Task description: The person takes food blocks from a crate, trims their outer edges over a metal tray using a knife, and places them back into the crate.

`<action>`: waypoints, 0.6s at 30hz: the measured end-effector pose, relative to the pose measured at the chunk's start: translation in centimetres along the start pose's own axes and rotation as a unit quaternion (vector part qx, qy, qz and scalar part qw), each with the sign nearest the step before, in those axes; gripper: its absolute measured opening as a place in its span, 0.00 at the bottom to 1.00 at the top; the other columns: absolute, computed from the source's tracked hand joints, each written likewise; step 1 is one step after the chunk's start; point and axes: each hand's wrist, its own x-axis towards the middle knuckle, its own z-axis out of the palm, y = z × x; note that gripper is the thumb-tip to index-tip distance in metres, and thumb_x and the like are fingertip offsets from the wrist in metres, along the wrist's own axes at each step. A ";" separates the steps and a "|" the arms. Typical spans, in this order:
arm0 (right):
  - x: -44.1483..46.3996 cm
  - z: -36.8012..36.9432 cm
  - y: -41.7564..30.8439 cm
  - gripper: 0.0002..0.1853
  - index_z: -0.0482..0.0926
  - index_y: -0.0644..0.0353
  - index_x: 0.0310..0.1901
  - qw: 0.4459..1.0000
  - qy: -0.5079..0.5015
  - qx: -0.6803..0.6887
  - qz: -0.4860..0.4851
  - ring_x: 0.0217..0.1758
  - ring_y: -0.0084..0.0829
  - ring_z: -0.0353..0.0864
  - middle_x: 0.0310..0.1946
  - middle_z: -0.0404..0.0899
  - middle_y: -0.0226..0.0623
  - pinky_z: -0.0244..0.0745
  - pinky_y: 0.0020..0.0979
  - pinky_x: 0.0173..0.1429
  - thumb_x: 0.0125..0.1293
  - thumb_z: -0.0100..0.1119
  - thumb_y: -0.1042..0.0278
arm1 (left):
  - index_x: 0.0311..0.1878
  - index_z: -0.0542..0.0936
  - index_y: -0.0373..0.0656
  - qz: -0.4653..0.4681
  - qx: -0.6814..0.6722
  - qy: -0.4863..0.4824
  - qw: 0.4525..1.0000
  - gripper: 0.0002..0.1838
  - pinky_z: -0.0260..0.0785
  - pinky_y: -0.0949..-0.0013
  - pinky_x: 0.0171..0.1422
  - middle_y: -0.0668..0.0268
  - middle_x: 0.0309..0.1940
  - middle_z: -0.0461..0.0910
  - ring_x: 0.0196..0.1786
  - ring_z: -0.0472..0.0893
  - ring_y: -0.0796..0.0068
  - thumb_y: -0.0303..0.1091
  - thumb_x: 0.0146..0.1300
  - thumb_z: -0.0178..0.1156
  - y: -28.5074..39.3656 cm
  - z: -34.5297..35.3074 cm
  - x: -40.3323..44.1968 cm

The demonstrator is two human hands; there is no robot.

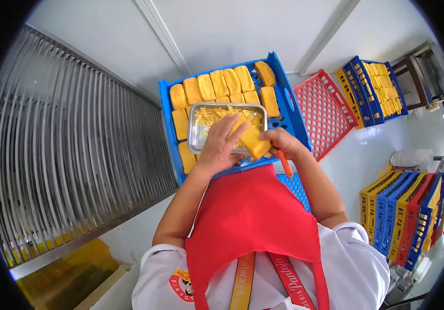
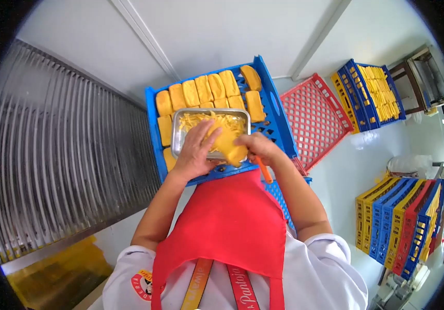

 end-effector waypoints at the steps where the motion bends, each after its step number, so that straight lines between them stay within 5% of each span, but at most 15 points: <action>1: -0.2 1.2 -0.6 0.16 0.79 0.60 0.30 0.998 -0.059 -0.010 -0.030 0.13 0.22 0.65 0.15 0.71 0.29 0.57 0.27 0.17 0.61 0.63 0.52 | 0.67 0.72 0.49 0.022 -0.002 -0.031 0.999 0.45 0.58 0.46 0.72 0.54 0.65 0.69 0.68 0.68 0.49 0.34 0.39 0.76 0.3 -0.8 0.7; 4: -1.1 4.2 -1.8 0.21 0.79 0.60 0.33 0.990 -0.111 -0.008 -0.085 0.14 0.22 0.67 0.17 0.72 0.30 0.57 0.26 0.18 0.64 0.60 0.46 | 0.65 0.73 0.48 0.026 -0.025 -0.092 0.995 0.44 0.64 0.52 0.69 0.58 0.60 0.75 0.66 0.72 0.53 0.32 0.38 0.77 -1.0 -2.4 0.6; 6: -3.7 5.9 -4.0 0.25 0.79 0.62 0.34 0.981 -0.016 0.191 -0.041 0.15 0.22 0.68 0.17 0.72 0.30 0.59 0.26 0.20 0.68 0.54 0.42 | 0.63 0.73 0.44 -0.168 -0.160 -0.093 0.968 0.43 0.68 0.56 0.65 0.56 0.57 0.77 0.61 0.75 0.51 0.33 0.39 0.79 -1.6 -3.7 -0.2; 7: -2.9 5.4 -3.3 0.29 0.79 0.61 0.34 0.985 -0.014 0.166 -0.040 0.16 0.24 0.69 0.18 0.74 0.32 0.63 0.27 0.22 0.71 0.48 0.38 | 0.61 0.72 0.39 -0.149 -0.166 0.011 0.975 0.41 0.70 0.59 0.63 0.52 0.55 0.77 0.58 0.77 0.48 0.32 0.42 0.80 -4.6 -0.7 -2.7; 8: -1.7 4.5 -1.9 0.29 0.79 0.61 0.34 0.985 -0.022 0.164 -0.049 0.16 0.24 0.69 0.18 0.74 0.32 0.63 0.27 0.22 0.71 0.48 0.38 | 0.61 0.72 0.39 -0.145 -0.156 0.018 0.977 0.41 0.70 0.59 0.63 0.52 0.55 0.77 0.58 0.77 0.48 0.32 0.42 0.80 -4.6 -1.4 -3.0; 10: 0.4 3.5 0.8 0.26 0.80 0.59 0.35 0.986 -0.033 -0.078 -0.141 0.18 0.23 0.72 0.19 0.75 0.32 0.64 0.27 0.23 0.73 0.48 0.41 | 0.60 0.72 0.37 -0.217 -0.277 0.054 0.934 0.38 0.69 0.59 0.64 0.50 0.54 0.77 0.59 0.77 0.49 0.30 0.44 0.79 -3.9 -2.4 -3.4; 11: 0.5 4.2 0.9 0.26 0.80 0.59 0.35 0.986 -0.038 -0.080 -0.144 0.18 0.23 0.72 0.19 0.75 0.32 0.64 0.27 0.23 0.73 0.48 0.41 | 0.60 0.72 0.37 -0.222 -0.258 0.064 0.938 0.37 0.68 0.60 0.65 0.51 0.53 0.77 0.60 0.76 0.49 0.27 0.46 0.78 -3.8 -2.8 -3.7; 13: 0.7 5.5 1.2 0.24 0.80 0.61 0.34 0.926 0.088 -0.263 -0.258 0.22 0.45 0.79 0.21 0.77 0.47 0.71 0.44 0.29 0.72 0.51 0.45 | 0.60 0.72 0.37 -0.215 -0.238 0.061 0.945 0.37 0.68 0.60 0.65 0.53 0.54 0.77 0.60 0.76 0.50 0.27 0.45 0.77 -4.5 -2.4 -4.4; 18: -0.6 8.4 -2.9 0.23 0.76 0.62 0.29 0.809 0.152 -0.415 -0.387 0.31 0.60 0.79 0.24 0.79 0.55 0.73 0.55 0.36 0.74 0.48 0.50 | 0.57 0.73 0.43 -0.118 -0.037 0.041 0.992 0.37 0.68 0.56 0.64 0.58 0.54 0.77 0.59 0.75 0.52 0.26 0.40 0.77 -3.2 -4.0 -4.1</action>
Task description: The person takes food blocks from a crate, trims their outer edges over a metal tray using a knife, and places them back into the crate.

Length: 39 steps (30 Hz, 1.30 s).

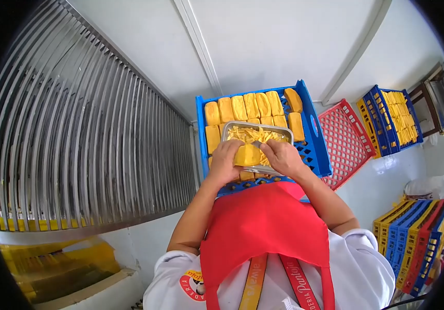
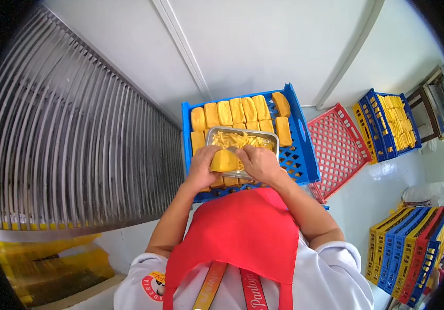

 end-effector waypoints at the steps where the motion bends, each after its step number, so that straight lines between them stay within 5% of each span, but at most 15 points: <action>1: 0.4 0.2 -0.1 0.23 0.76 0.62 0.30 1.000 -0.005 -0.024 -0.006 0.32 0.59 0.79 0.25 0.79 0.55 0.72 0.53 0.36 0.74 0.49 0.50 | 0.57 0.74 0.44 -0.007 0.037 -0.013 0.999 0.38 0.67 0.54 0.64 0.59 0.54 0.77 0.59 0.74 0.50 0.26 0.38 0.76 0.1 -0.1 -0.1; 8: 0.6 1.5 -0.5 0.21 0.77 0.60 0.31 0.995 -0.008 -0.073 -0.060 0.30 0.57 0.81 0.23 0.79 0.55 0.75 0.54 0.35 0.74 0.49 0.50 | 0.58 0.75 0.47 -0.039 0.134 -0.027 0.990 0.37 0.64 0.53 0.64 0.61 0.56 0.76 0.61 0.73 0.53 0.29 0.39 0.75 0.7 -0.6 -0.9; 25: 0.7 3.1 2.4 0.22 0.80 0.58 0.36 0.997 -0.072 -0.012 -0.012 0.35 0.59 0.82 0.28 0.82 0.56 0.75 0.57 0.40 0.75 0.45 0.48 | 0.56 0.78 0.44 -0.068 0.100 -0.093 0.988 0.38 0.69 0.55 0.62 0.58 0.54 0.78 0.58 0.76 0.52 0.30 0.35 0.79 -0.4 0.1 -0.5; 28: 0.3 2.4 0.7 0.27 0.81 0.59 0.35 0.991 -0.109 -0.040 -0.072 0.35 0.58 0.83 0.27 0.82 0.56 0.76 0.55 0.41 0.73 0.46 0.41 | 0.57 0.78 0.44 -0.084 0.101 -0.110 0.985 0.38 0.69 0.56 0.62 0.58 0.54 0.79 0.58 0.76 0.52 0.31 0.36 0.79 -0.5 0.5 0.1; 31: 0.7 2.5 0.9 0.42 0.82 0.64 0.37 0.985 -0.157 -0.069 0.029 0.37 0.56 0.85 0.29 0.82 0.60 0.79 0.51 0.43 0.58 0.52 0.21 | 0.57 0.78 0.44 -0.110 0.093 -0.122 0.982 0.37 0.70 0.56 0.62 0.58 0.54 0.79 0.58 0.76 0.51 0.33 0.38 0.78 -0.9 1.0 0.7; 34: 1.0 2.3 1.4 0.45 0.79 0.66 0.32 0.993 -0.087 -0.078 0.010 0.33 0.56 0.84 0.23 0.80 0.56 0.78 0.49 0.40 0.53 0.56 0.18 | 0.58 0.78 0.44 -0.117 0.084 -0.128 0.981 0.37 0.70 0.55 0.62 0.58 0.54 0.79 0.58 0.76 0.51 0.35 0.39 0.78 -1.9 1.5 0.9; 39: 1.9 2.2 2.2 0.44 0.81 0.65 0.31 0.988 -0.107 -0.111 0.003 0.34 0.55 0.84 0.24 0.81 0.56 0.78 0.49 0.40 0.51 0.57 0.18 | 0.58 0.78 0.43 -0.111 0.083 -0.138 0.981 0.36 0.70 0.55 0.62 0.57 0.54 0.78 0.57 0.76 0.50 0.35 0.40 0.77 -1.6 1.6 2.1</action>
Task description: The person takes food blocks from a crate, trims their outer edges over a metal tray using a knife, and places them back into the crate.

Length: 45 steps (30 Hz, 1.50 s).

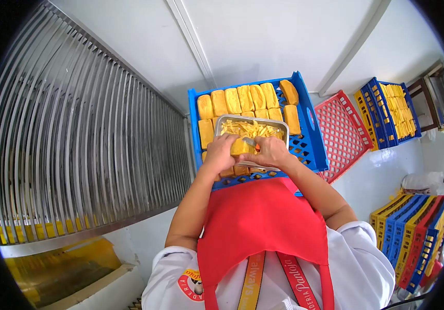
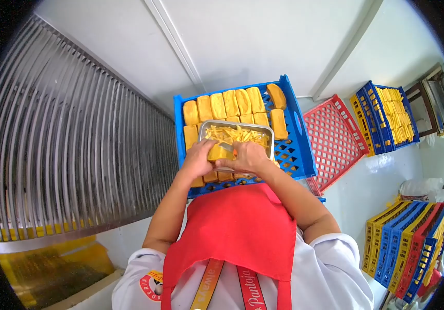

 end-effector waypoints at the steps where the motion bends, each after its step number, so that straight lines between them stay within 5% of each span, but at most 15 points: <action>1: 0.0 0.0 -0.1 0.43 0.81 0.64 0.31 1.000 -0.013 -0.012 -0.007 0.34 0.55 0.84 0.24 0.81 0.55 0.78 0.49 0.40 0.53 0.56 0.19 | 0.58 0.78 0.43 0.002 0.000 0.001 1.000 0.36 0.70 0.55 0.62 0.57 0.54 0.78 0.57 0.76 0.50 0.34 0.40 0.77 -0.1 0.1 0.2; 9: -0.7 -0.3 -0.1 0.36 0.83 0.62 0.33 0.999 -0.033 0.014 0.029 0.37 0.55 0.84 0.28 0.83 0.56 0.78 0.51 0.43 0.66 0.48 0.29 | 0.59 0.75 0.40 0.003 -0.060 0.038 0.997 0.37 0.70 0.58 0.64 0.55 0.56 0.78 0.60 0.77 0.53 0.31 0.42 0.77 -2.1 2.6 0.6; 11: -0.8 0.4 1.1 0.35 0.83 0.62 0.33 0.996 -0.008 0.058 0.064 0.37 0.56 0.84 0.29 0.83 0.56 0.78 0.51 0.43 0.68 0.47 0.32 | 0.60 0.74 0.39 -0.105 -0.241 0.026 0.965 0.37 0.72 0.63 0.63 0.57 0.55 0.80 0.59 0.79 0.61 0.27 0.43 0.78 -3.1 3.5 0.6; 14: -1.0 1.1 1.5 0.29 0.80 0.61 0.33 0.990 0.041 0.107 0.087 0.39 0.58 0.81 0.30 0.82 0.55 0.75 0.51 0.45 0.72 0.47 0.40 | 0.60 0.73 0.39 -0.087 -0.277 0.110 0.951 0.38 0.73 0.66 0.61 0.60 0.52 0.81 0.57 0.80 0.66 0.23 0.43 0.79 -3.3 4.8 0.2; 22: -1.4 0.4 -0.3 0.20 0.80 0.57 0.32 0.997 0.074 0.031 -0.001 0.34 0.49 0.84 0.29 0.83 0.49 0.78 0.49 0.38 0.73 0.47 0.51 | 0.58 0.73 0.41 -0.040 -0.214 0.111 0.970 0.37 0.73 0.64 0.60 0.60 0.52 0.79 0.56 0.80 0.63 0.24 0.43 0.79 -1.6 3.9 -0.6; 29: -1.0 0.3 0.2 0.24 0.80 0.57 0.30 0.995 0.051 -0.011 -0.083 0.35 0.49 0.85 0.26 0.83 0.49 0.78 0.46 0.38 0.73 0.47 0.46 | 0.54 0.76 0.44 0.011 -0.168 0.155 0.973 0.33 0.73 0.58 0.57 0.55 0.49 0.77 0.54 0.78 0.51 0.25 0.42 0.78 -0.5 2.5 -0.9; 35: -0.1 2.3 0.5 0.37 0.78 0.61 0.19 0.993 0.016 0.109 0.030 0.26 0.50 0.82 0.14 0.75 0.48 0.74 0.48 0.35 0.70 0.46 0.31 | 0.54 0.75 0.43 0.079 -0.019 0.254 0.964 0.30 0.65 0.52 0.65 0.55 0.52 0.75 0.59 0.73 0.48 0.20 0.43 0.69 -0.4 2.3 -0.4; 37: 0.6 1.6 0.4 0.40 0.76 0.64 0.17 0.888 -0.160 0.350 0.250 0.24 0.49 0.82 0.11 0.72 0.50 0.74 0.47 0.35 0.68 0.47 0.28 | 0.54 0.75 0.43 0.063 -0.017 0.261 0.963 0.30 0.65 0.51 0.65 0.55 0.53 0.75 0.59 0.72 0.47 0.20 0.43 0.68 -0.7 2.5 -0.4; 40: 1.3 2.7 1.6 0.40 0.76 0.66 0.18 0.865 -0.123 0.413 0.256 0.26 0.48 0.82 0.14 0.74 0.50 0.75 0.46 0.37 0.66 0.50 0.28 | 0.54 0.75 0.43 0.019 -0.030 0.270 0.962 0.30 0.64 0.50 0.66 0.55 0.53 0.75 0.59 0.72 0.47 0.21 0.42 0.69 -1.4 3.4 -0.5; 41: 1.3 3.2 1.8 0.40 0.76 0.66 0.18 0.865 -0.124 0.413 0.256 0.26 0.48 0.82 0.14 0.74 0.50 0.75 0.46 0.37 0.66 0.50 0.28 | 0.55 0.75 0.43 -0.010 -0.046 0.271 0.961 0.31 0.64 0.50 0.65 0.55 0.53 0.75 0.59 0.72 0.47 0.23 0.42 0.70 -1.6 3.6 -0.6; 43: 1.2 4.3 2.2 0.41 0.81 0.66 0.29 0.963 0.034 0.232 0.131 0.38 0.55 0.85 0.27 0.82 0.57 0.77 0.48 0.43 0.59 0.54 0.23 | 0.55 0.75 0.44 -0.025 -0.039 0.277 0.960 0.32 0.64 0.50 0.65 0.54 0.53 0.75 0.59 0.73 0.47 0.24 0.42 0.71 -1.9 4.0 -0.6; 45: 0.5 2.1 0.4 0.43 0.82 0.67 0.34 0.975 -0.005 0.187 0.120 0.40 0.55 0.85 0.30 0.83 0.58 0.78 0.48 0.44 0.56 0.54 0.20 | 0.55 0.75 0.44 -0.041 -0.033 0.283 0.958 0.33 0.65 0.50 0.65 0.54 0.52 0.75 0.59 0.73 0.47 0.26 0.41 0.72 -1.6 4.0 -0.7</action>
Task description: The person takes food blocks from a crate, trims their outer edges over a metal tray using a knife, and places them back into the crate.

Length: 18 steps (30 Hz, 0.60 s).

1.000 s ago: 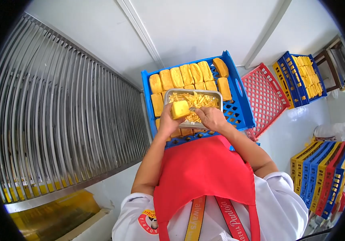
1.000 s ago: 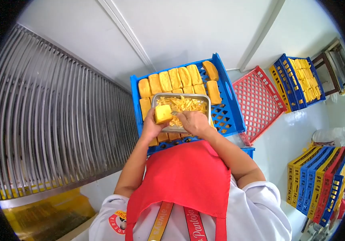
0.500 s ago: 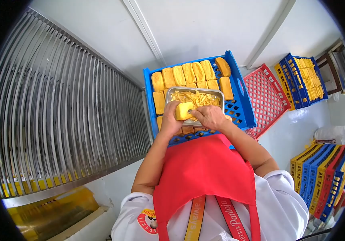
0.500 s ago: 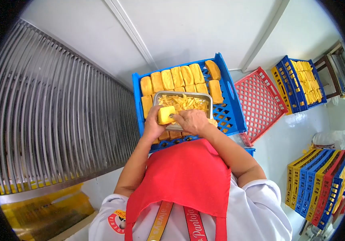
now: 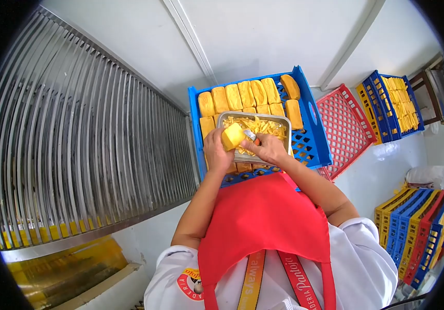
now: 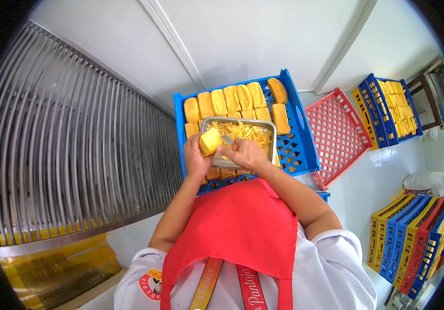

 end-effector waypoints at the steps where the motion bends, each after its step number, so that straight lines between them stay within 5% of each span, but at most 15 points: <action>1: -0.4 -0.4 -0.9 0.46 0.82 0.67 0.38 0.998 -0.034 -0.051 -0.005 0.42 0.55 0.85 0.33 0.83 0.58 0.78 0.48 0.46 0.54 0.54 0.18 | 0.56 0.74 0.45 -0.004 0.008 -0.006 1.000 0.33 0.64 0.49 0.64 0.55 0.53 0.75 0.59 0.72 0.47 0.28 0.41 0.73 0.3 -0.2 0.0; 8: -0.6 0.5 -1.8 0.47 0.82 0.65 0.41 0.996 -0.031 -0.084 -0.004 0.42 0.56 0.85 0.35 0.84 0.57 0.78 0.49 0.47 0.54 0.52 0.16 | 0.59 0.72 0.48 -0.007 0.047 -0.001 0.999 0.35 0.61 0.48 0.64 0.56 0.56 0.71 0.62 0.69 0.49 0.35 0.44 0.73 0.7 0.5 -0.5; 18: -0.7 1.4 -1.9 0.41 0.82 0.66 0.32 0.998 -0.056 -0.007 -0.005 0.41 0.57 0.84 0.32 0.82 0.60 0.77 0.50 0.46 0.65 0.46 0.25 | 0.59 0.72 0.47 -0.015 0.055 0.000 0.998 0.36 0.60 0.48 0.64 0.56 0.55 0.72 0.62 0.69 0.50 0.36 0.44 0.74 0.7 0.9 -0.8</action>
